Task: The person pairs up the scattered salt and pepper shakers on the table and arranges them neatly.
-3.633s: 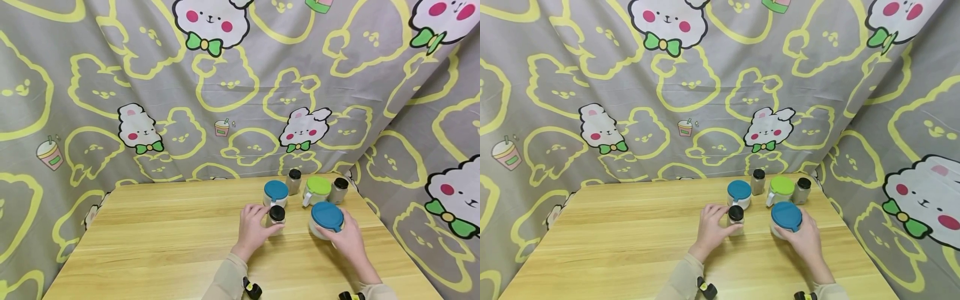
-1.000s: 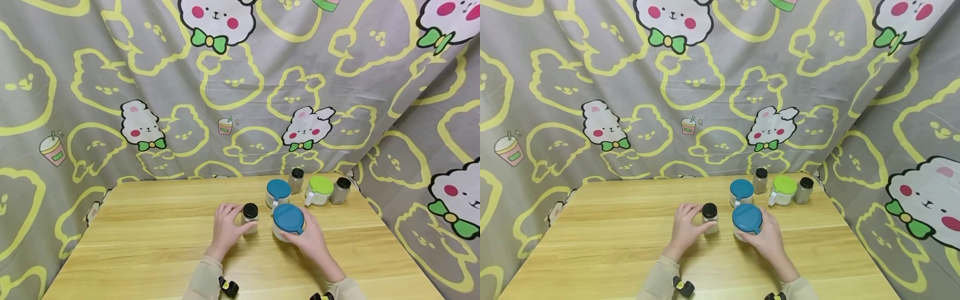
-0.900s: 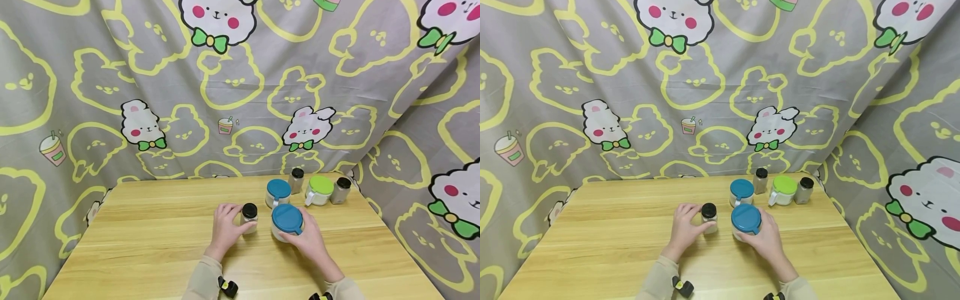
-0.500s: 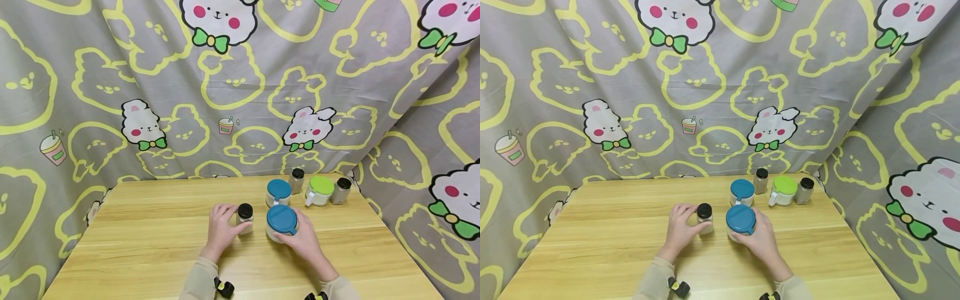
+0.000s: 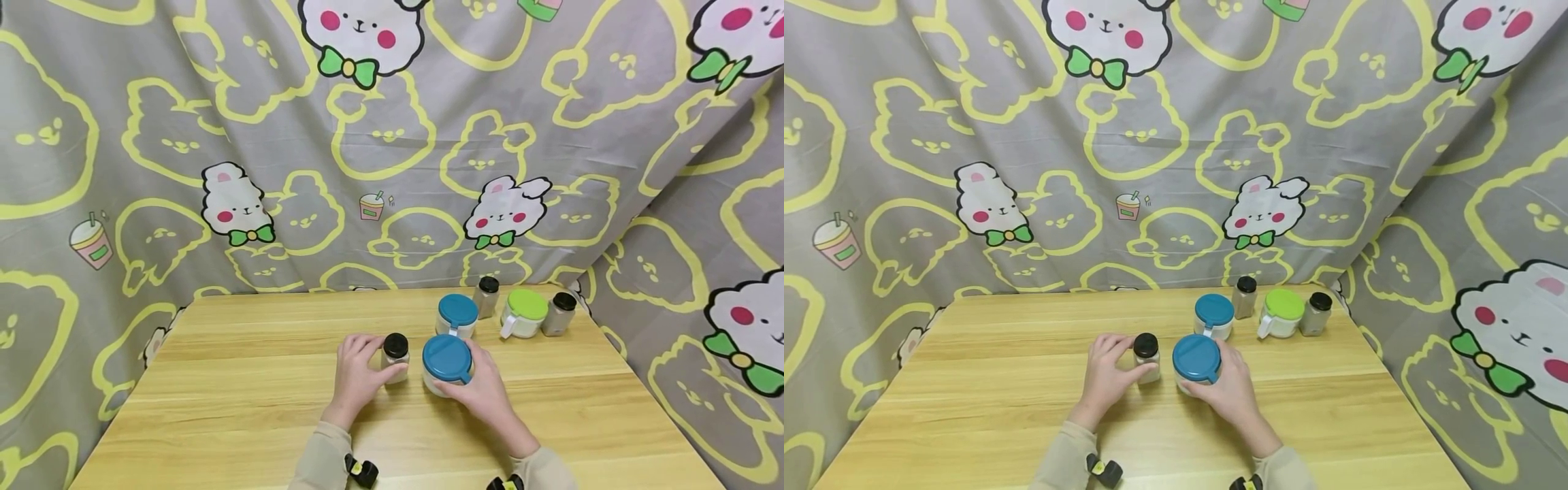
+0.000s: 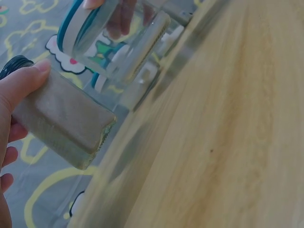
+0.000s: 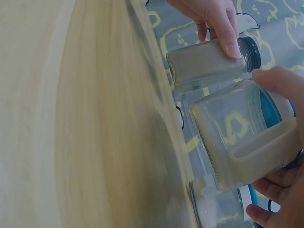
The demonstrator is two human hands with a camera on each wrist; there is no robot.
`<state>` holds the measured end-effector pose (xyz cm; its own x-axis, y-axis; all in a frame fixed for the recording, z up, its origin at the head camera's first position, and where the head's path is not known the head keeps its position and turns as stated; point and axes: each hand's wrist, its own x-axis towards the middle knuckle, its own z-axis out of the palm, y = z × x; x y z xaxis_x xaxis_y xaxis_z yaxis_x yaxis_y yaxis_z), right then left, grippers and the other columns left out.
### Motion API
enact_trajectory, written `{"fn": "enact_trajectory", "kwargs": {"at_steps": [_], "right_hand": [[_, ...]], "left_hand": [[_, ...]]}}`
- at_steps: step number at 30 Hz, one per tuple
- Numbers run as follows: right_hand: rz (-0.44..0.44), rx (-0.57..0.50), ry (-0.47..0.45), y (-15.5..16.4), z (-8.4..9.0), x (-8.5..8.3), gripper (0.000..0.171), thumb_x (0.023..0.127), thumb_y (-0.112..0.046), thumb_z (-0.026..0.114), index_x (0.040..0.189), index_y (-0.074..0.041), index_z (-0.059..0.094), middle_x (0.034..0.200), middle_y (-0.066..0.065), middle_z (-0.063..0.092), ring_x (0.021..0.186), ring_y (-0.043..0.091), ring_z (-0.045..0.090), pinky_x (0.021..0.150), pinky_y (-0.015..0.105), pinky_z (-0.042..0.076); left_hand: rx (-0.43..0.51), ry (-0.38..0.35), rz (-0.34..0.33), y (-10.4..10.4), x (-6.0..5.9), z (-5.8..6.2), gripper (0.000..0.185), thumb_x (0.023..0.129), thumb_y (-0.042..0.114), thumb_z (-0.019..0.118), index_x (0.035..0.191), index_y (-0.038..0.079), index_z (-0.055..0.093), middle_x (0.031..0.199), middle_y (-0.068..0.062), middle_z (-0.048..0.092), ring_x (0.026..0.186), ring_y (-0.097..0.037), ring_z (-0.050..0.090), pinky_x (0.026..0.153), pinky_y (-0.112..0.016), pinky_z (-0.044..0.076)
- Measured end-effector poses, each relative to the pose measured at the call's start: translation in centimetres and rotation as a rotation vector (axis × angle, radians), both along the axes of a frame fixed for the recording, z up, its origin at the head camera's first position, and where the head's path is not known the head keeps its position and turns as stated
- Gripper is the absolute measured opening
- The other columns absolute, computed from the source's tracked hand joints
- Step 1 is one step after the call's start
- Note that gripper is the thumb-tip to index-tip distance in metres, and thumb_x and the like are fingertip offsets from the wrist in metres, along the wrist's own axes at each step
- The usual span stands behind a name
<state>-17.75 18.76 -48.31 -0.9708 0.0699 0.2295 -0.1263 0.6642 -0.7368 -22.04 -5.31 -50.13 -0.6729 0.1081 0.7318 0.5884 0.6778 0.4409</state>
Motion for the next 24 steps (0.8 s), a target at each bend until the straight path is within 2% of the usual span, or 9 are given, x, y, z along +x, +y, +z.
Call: {"fn": "enact_trajectory", "kwargs": {"at_steps": [8,18,24], "right_hand": [[0.012,-0.015,0.026,-0.8,-0.3,-0.3,0.094,0.064,-0.042,0.089,0.140,-0.007,0.046,0.132,0.017,0.056,0.120,0.035,0.051,0.096,0.058,0.046],[0.021,-0.004,0.059,-1.6,-0.3,-0.4,0.095,0.065,-0.041,0.089,0.140,-0.004,0.045,0.135,0.020,0.054,0.121,0.038,0.051,0.095,0.060,0.046],[0.027,-0.008,0.041,-2.0,-0.3,-0.7,0.094,0.065,-0.043,0.088,0.140,-0.004,0.046,0.134,0.019,0.054,0.122,0.037,0.051,0.097,0.059,0.045]], "left_hand": [[0.001,0.020,0.010,-0.6,0.0,0.0,0.059,0.058,0.048,0.089,0.104,0.013,0.074,0.099,0.000,0.070,0.094,-0.019,0.055,0.088,-0.039,0.039],[0.003,0.024,0.020,-1.2,-0.2,-0.3,0.060,0.056,0.044,0.091,0.104,0.012,0.075,0.098,-0.001,0.069,0.095,-0.020,0.054,0.088,-0.040,0.038],[-0.011,0.028,0.029,-1.6,-0.2,-0.3,0.061,0.058,0.048,0.089,0.105,0.012,0.075,0.098,-0.001,0.069,0.094,-0.020,0.054,0.089,-0.041,0.039]]}}
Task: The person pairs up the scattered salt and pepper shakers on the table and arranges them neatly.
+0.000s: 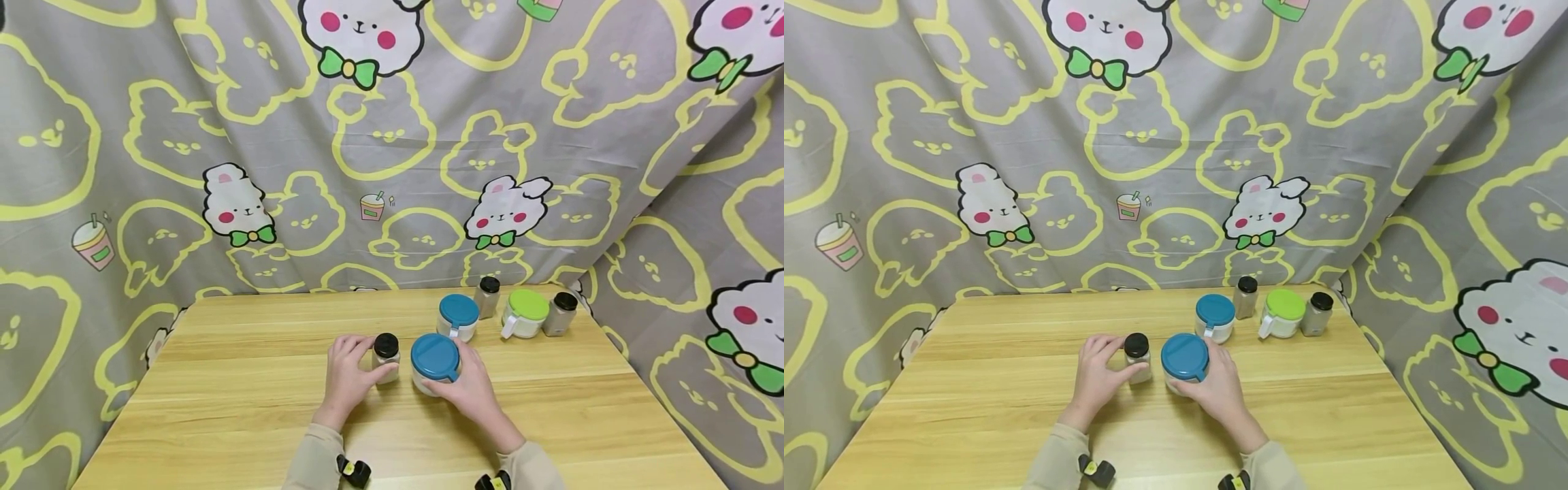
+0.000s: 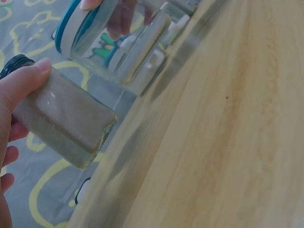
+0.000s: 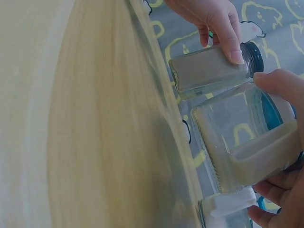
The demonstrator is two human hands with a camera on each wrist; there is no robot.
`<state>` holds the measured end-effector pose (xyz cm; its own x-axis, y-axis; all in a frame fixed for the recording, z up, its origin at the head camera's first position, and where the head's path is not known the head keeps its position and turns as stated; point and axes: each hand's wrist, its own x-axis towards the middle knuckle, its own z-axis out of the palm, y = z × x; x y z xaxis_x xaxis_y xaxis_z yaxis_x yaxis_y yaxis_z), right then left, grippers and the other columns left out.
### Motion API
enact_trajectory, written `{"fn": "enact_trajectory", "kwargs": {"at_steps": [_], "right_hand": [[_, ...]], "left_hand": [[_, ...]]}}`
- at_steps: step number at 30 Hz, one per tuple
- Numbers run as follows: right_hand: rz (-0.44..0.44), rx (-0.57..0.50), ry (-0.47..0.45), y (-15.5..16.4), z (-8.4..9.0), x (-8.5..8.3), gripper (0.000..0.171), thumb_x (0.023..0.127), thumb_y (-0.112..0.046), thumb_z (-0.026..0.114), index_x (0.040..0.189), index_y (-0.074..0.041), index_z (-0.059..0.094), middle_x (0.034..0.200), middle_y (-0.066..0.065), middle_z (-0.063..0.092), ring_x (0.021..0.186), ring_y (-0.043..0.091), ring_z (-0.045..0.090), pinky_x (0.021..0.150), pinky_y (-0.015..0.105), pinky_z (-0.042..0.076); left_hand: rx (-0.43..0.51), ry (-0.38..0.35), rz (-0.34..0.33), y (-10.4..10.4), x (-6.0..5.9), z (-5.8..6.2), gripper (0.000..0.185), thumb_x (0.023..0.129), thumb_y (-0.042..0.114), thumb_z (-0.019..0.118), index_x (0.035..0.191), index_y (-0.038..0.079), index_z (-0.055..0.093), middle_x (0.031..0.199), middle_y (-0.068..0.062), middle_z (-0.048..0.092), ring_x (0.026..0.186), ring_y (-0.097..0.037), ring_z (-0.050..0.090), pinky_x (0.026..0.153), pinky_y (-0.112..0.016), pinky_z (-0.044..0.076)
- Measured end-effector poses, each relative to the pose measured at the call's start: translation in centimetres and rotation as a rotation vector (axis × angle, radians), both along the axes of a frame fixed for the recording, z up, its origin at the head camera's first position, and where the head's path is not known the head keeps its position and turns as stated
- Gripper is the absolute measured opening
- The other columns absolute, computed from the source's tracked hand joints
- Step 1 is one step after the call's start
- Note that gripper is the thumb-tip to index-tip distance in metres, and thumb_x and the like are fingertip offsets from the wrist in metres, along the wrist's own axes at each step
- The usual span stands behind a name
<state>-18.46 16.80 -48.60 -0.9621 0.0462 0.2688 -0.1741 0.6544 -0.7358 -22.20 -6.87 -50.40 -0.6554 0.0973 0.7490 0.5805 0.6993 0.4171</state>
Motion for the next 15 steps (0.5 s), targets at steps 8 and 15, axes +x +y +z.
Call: {"fn": "enact_trajectory", "kwargs": {"at_steps": [8,15], "right_hand": [[0.010,-0.036,-0.007,-0.8,-0.2,-0.4,0.092,0.065,-0.042,0.089,0.140,-0.008,0.047,0.131,0.015,0.057,0.120,0.034,0.052,0.096,0.058,0.046],[0.027,-0.063,0.020,-1.7,-0.1,-0.7,0.088,0.064,-0.041,0.089,0.136,-0.011,0.050,0.130,0.014,0.058,0.121,0.034,0.053,0.096,0.058,0.046]], "left_hand": [[-0.006,-0.032,0.001,-0.6,0.1,0.1,0.061,0.062,0.052,0.086,0.106,0.011,0.074,0.099,-0.002,0.069,0.095,-0.020,0.053,0.089,-0.039,0.038],[0.007,-0.017,0.010,-1.2,-0.1,0.2,0.061,0.059,0.047,0.089,0.105,0.010,0.074,0.099,-0.004,0.070,0.095,-0.022,0.054,0.088,-0.041,0.040]]}}
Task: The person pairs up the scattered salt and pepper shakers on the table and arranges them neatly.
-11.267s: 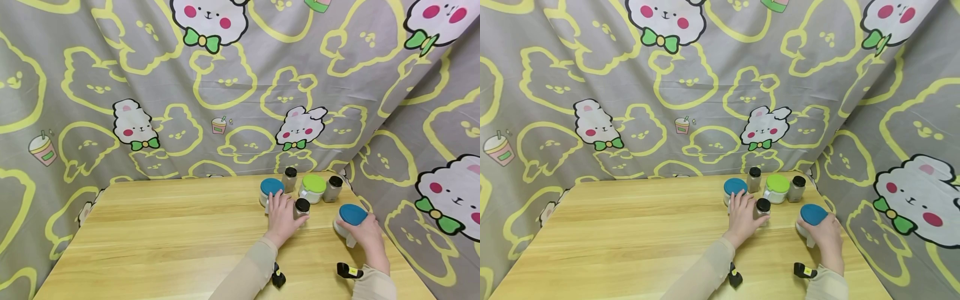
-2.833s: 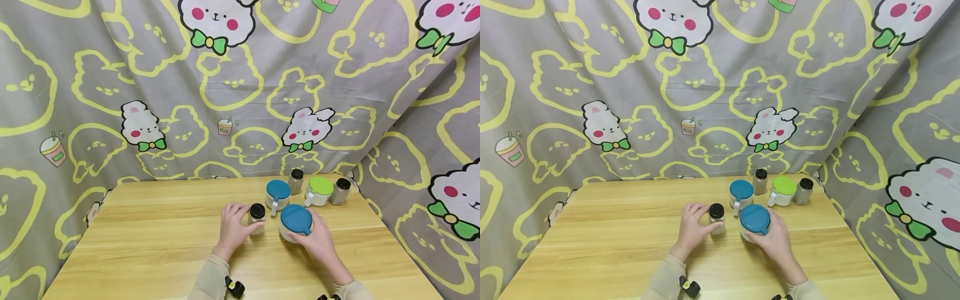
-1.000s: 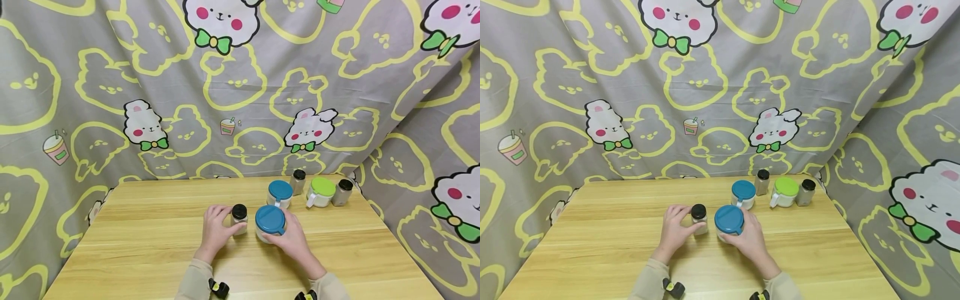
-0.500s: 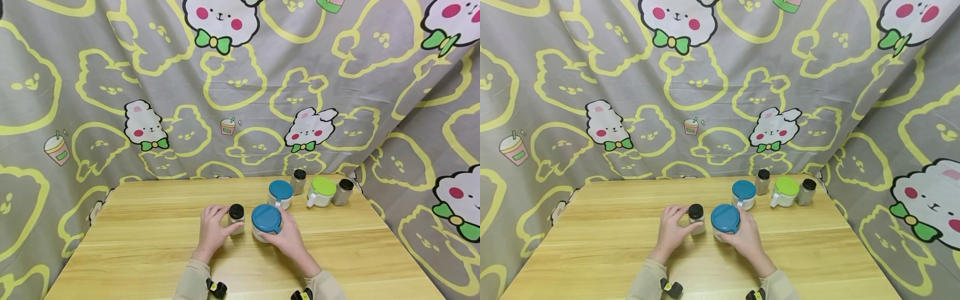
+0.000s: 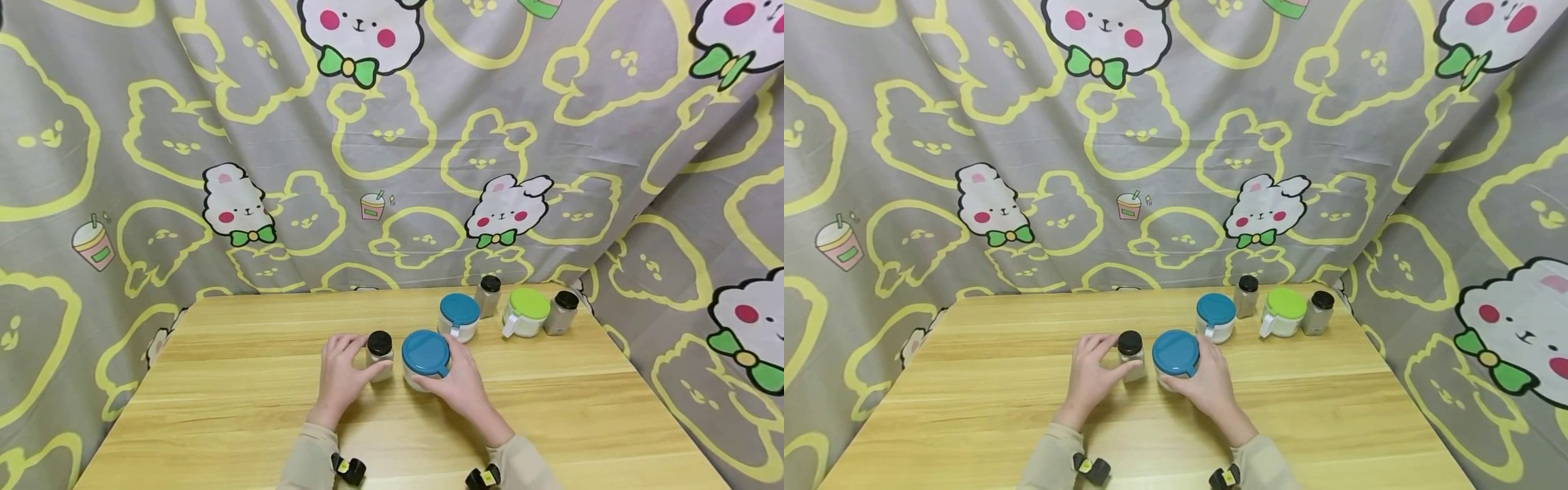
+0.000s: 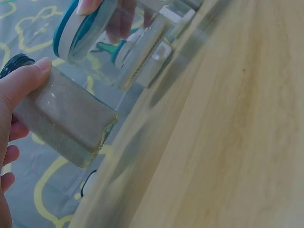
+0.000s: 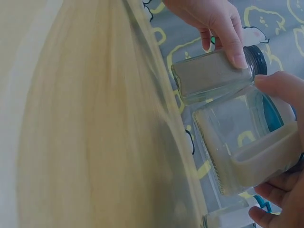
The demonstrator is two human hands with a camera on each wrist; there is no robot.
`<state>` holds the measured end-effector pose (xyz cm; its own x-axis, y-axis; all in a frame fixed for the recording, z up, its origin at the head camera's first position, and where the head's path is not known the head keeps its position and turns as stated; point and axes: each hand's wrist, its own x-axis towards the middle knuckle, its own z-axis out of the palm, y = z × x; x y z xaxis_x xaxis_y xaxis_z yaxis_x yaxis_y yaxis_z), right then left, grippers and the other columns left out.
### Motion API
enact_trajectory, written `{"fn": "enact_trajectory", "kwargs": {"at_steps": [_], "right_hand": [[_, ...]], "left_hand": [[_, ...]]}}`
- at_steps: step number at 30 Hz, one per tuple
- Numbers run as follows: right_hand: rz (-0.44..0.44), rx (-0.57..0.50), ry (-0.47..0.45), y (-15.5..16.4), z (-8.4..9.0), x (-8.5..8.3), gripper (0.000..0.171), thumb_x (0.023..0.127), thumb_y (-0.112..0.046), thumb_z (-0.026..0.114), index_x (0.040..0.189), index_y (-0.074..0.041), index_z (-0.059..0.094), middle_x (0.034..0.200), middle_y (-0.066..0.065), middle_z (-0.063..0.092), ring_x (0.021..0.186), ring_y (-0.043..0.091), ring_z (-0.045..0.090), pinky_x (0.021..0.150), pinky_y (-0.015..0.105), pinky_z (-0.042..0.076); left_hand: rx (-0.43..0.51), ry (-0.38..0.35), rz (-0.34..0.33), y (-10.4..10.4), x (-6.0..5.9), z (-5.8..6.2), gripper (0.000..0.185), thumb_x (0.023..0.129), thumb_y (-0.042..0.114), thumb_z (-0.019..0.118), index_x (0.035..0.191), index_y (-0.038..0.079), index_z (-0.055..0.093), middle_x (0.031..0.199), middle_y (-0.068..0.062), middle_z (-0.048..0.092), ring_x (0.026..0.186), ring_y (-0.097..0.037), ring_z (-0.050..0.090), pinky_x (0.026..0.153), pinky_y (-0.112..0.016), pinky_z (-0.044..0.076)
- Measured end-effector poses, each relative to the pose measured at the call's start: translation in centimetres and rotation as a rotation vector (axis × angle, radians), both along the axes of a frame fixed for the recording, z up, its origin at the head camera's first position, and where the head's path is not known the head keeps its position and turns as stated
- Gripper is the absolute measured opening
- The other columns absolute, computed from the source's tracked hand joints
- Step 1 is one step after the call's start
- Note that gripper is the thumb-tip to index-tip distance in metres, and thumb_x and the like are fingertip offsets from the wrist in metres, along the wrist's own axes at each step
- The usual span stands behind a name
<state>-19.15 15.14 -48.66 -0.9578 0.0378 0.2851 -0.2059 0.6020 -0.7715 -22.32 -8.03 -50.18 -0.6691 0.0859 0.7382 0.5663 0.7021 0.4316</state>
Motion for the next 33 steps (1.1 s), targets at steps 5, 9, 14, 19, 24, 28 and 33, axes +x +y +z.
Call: {"fn": "enact_trajectory", "kwargs": {"at_steps": [5,9,14,19,24,28,33], "right_hand": [[-0.007,0.017,0.011,-0.5,0.0,-0.5,0.090,0.065,-0.043,0.089,0.137,-0.009,0.048,0.132,0.015,0.056,0.122,0.035,0.052,0.096,0.058,0.046],[-0.006,0.021,0.004,-0.9,0.0,-0.6,0.093,0.065,-0.044,0.088,0.139,-0.007,0.047,0.132,0.016,0.056,0.122,0.035,0.052,0.096,0.058,0.046],[-0.002,0.025,0.007,-1.3,0.1,-0.7,0.091,0.064,-0.045,0.088,0.137,-0.009,0.048,0.130,0.016,0.057,0.121,0.036,0.053,0.095,0.058,0.047],[0.009,0.016,0.037,-1.8,0.2,-1.0,0.085,0.064,-0.043,0.089,0.132,-0.011,0.051,0.123,0.014,0.061,0.117,0.034,0.056,0.093,0.056,0.048],[0.014,0.002,0.052,-2.2,0.1,-1.2,0.085,0.063,-0.043,0.089,0.131,-0.009,0.052,0.123,0.014,0.061,0.116,0.033,0.055,0.094,0.056,0.047],[0.010,0.005,0.055,-2.6,-0.1,-1.4,0.086,0.063,-0.044,0.089,0.132,-0.007,0.051,0.126,0.015,0.059,0.118,0.034,0.054,0.095,0.057,0.047],[0.001,0.011,0.050,-2.9,-0.3,-1.6,0.088,0.063,-0.044,0.089,0.133,-0.005,0.050,0.127,0.017,0.058,0.118,0.034,0.055,0.095,0.056,0.048]], "left_hand": [[-0.004,0.008,0.012,-0.5,-0.1,0.1,0.062,0.059,0.047,0.089,0.105,0.008,0.074,0.100,-0.006,0.070,0.095,-0.024,0.055,0.088,-0.043,0.040],[-0.008,0.004,0.019,-0.9,-0.2,0.0,0.063,0.059,0.047,0.088,0.105,0.007,0.074,0.100,-0.007,0.070,0.096,-0.024,0.055,0.088,-0.043,0.039],[-0.014,0.005,0.023,-1.4,-0.2,0.1,0.062,0.060,0.048,0.088,0.105,0.007,0.074,0.099,-0.006,0.070,0.096,-0.025,0.055,0.089,-0.044,0.039],[-0.018,0.019,0.027,-1.8,-0.3,0.1,0.062,0.060,0.047,0.088,0.104,0.007,0.074,0.099,-0.007,0.070,0.095,-0.025,0.055,0.088,-0.044,0.040],[-0.014,0.028,0.023,-2.3,-0.3,0.1,0.060,0.059,0.044,0.090,0.103,0.007,0.074,0.098,-0.007,0.069,0.094,-0.025,0.055,0.088,-0.043,0.039],[-0.022,0.034,0.029,-2.7,-0.3,0.0,0.060,0.059,0.045,0.089,0.103,0.007,0.074,0.098,-0.007,0.069,0.094,-0.025,0.055,0.087,-0.042,0.039],[-0.023,0.020,0.035,-3.2,-0.4,0.0,0.061,0.060,0.045,0.089,0.104,0.007,0.074,0.099,-0.007,0.070,0.095,-0.025,0.055,0.088,-0.042,0.038]]}}
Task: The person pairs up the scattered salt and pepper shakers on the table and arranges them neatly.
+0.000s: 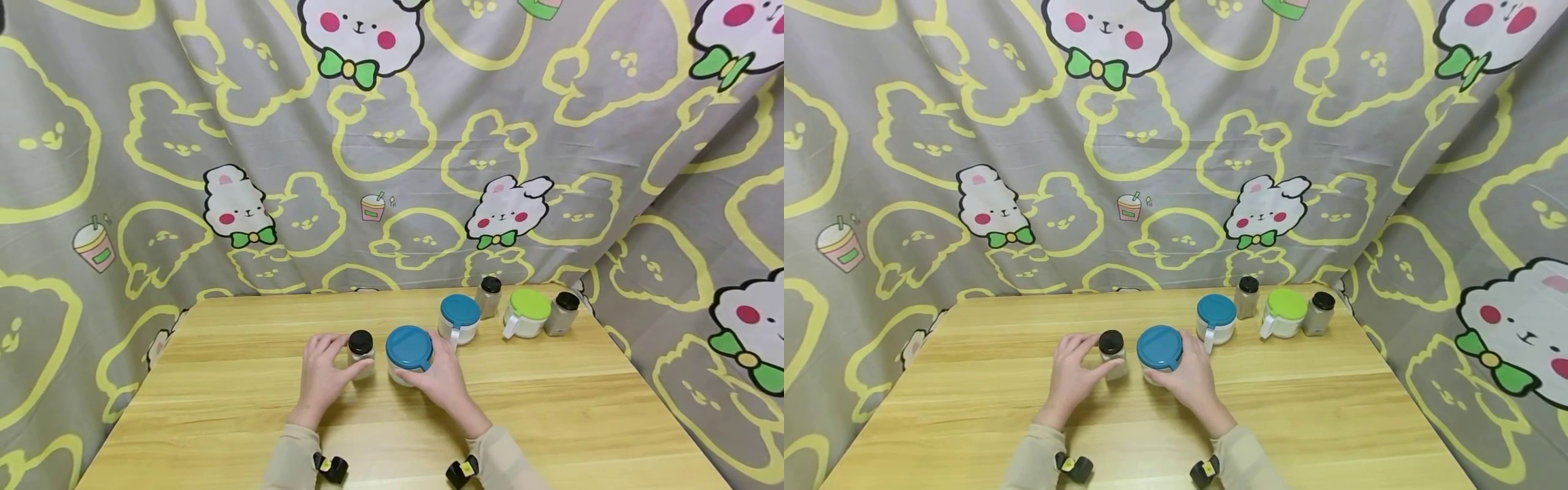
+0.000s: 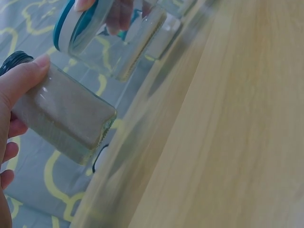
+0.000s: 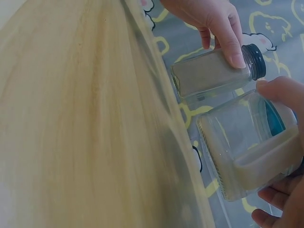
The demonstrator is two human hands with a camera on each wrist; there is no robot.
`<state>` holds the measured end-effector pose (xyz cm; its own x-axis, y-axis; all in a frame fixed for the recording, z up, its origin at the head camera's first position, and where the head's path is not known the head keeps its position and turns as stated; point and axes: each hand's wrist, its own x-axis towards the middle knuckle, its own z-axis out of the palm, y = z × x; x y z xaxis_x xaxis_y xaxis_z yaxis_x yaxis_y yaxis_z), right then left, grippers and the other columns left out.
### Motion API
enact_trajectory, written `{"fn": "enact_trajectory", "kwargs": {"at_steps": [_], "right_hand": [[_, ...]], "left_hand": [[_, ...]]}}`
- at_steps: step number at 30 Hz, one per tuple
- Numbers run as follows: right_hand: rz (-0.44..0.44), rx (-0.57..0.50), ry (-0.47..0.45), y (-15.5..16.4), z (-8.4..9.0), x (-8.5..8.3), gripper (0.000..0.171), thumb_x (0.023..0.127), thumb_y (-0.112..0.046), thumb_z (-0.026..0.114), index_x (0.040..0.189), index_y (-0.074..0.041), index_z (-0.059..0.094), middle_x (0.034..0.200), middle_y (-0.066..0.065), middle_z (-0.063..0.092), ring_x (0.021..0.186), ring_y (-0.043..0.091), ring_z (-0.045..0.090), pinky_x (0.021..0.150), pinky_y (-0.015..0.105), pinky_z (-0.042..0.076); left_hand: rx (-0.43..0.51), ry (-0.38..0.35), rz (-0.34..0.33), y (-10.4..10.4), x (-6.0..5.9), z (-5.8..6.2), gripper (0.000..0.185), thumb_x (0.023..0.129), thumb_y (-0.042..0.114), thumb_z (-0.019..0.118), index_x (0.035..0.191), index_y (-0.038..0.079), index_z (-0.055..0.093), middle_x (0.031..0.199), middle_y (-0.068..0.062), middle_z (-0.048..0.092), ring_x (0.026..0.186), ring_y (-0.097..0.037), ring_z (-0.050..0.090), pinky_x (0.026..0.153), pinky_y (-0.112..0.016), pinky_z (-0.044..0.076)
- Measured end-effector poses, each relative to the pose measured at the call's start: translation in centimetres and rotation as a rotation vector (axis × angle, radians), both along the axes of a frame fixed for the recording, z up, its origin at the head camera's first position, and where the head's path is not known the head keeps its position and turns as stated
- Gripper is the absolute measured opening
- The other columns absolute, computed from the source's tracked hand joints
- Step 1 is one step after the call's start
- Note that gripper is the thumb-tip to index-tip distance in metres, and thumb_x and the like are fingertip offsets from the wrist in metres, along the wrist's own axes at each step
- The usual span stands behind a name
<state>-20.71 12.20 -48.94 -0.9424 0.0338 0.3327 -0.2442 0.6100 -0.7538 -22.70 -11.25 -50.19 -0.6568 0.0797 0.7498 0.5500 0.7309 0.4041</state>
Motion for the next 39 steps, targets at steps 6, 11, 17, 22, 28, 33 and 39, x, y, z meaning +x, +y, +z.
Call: {"fn": "enact_trajectory", "kwargs": {"at_steps": [6,11,17,22,28,33,39], "right_hand": [[0.000,0.008,-0.025,-0.7,0.1,0.0,0.094,0.064,-0.046,0.088,0.137,-0.002,0.048,0.130,0.017,0.058,0.120,0.035,0.054,0.096,0.056,0.047],[0.003,0.023,-0.021,-1.1,0.1,-0.2,0.092,0.064,-0.046,0.088,0.136,-0.004,0.049,0.129,0.016,0.059,0.120,0.034,0.055,0.097,0.055,0.047],[-0.008,0.034,-0.050,-1.6,-0.1,-0.4,0.094,0.064,-0.048,0.087,0.138,-0.005,0.047,0.134,0.018,0.055,0.124,0.036,0.052,0.098,0.056,0.046],[-0.001,0.027,-0.064,-2.0,-0.2,-0.5,0.096,0.065,-0.048,0.087,0.140,-0.005,0.046,0.136,0.019,0.054,0.126,0.037,0.049,0.100,0.057,0.044],[0.004,0.034,-0.060,-2.5,-0.2,-0.6,0.096,0.065,-0.049,0.086,0.139,-0.005,0.046,0.133,0.019,0.055,0.123,0.036,0.052,0.097,0.056,0.046],[0.011,0.020,-0.048,-2.9,-0.1,-0.5,0.095,0.064,-0.048,0.087,0.138,-0.004,0.047,0.132,0.019,0.056,0.121,0.036,0.053,0.097,0.056,0.047],[0.013,0.023,-0.062,-3.3,-0.1,-0.6,0.097,0.065,-0.047,0.087,0.140,-0.002,0.046,0.135,0.020,0.055,0.123,0.037,0.052,0.098,0.056,0.046]], "left_hand": [[-0.017,-0.016,0.013,-0.7,-0.2,-0.1,0.061,0.060,0.046,0.089,0.106,0.008,0.074,0.101,-0.007,0.069,0.096,-0.025,0.054,0.088,-0.041,0.037],[-0.026,-0.017,0.019,-1.3,-0.2,-0.2,0.062,0.061,0.046,0.088,0.107,0.008,0.074,0.101,-0.007,0.069,0.096,-0.025,0.054,0.088,-0.042,0.037],[-0.029,-0.028,0.030,-2.0,-0.2,0.0,0.061,0.061,0.045,0.089,0.107,0.007,0.074,0.101,-0.008,0.069,0.097,-0.027,0.054,0.088,-0.043,0.037],[-0.024,-0.032,0.033,-2.4,-0.2,0.0,0.060,0.061,0.044,0.089,0.106,0.006,0.074,0.101,-0.009,0.069,0.097,-0.027,0.053,0.089,-0.042,0.035],[-0.023,-0.020,0.036,-3.0,-0.3,-0.1,0.060,0.060,0.042,0.090,0.105,0.007,0.073,0.100,-0.008,0.068,0.096,-0.026,0.053,0.087,-0.041,0.035],[-0.028,-0.011,0.032,-3.4,-0.4,-0.2,0.060,0.059,0.042,0.090,0.105,0.007,0.074,0.099,-0.007,0.068,0.095,-0.026,0.053,0.087,-0.041,0.035],[-0.034,-0.026,0.037,-4.1,-0.6,-0.3,0.060,0.059,0.042,0.090,0.105,0.007,0.073,0.099,-0.007,0.068,0.096,-0.026,0.053,0.088,-0.041,0.035]]}}
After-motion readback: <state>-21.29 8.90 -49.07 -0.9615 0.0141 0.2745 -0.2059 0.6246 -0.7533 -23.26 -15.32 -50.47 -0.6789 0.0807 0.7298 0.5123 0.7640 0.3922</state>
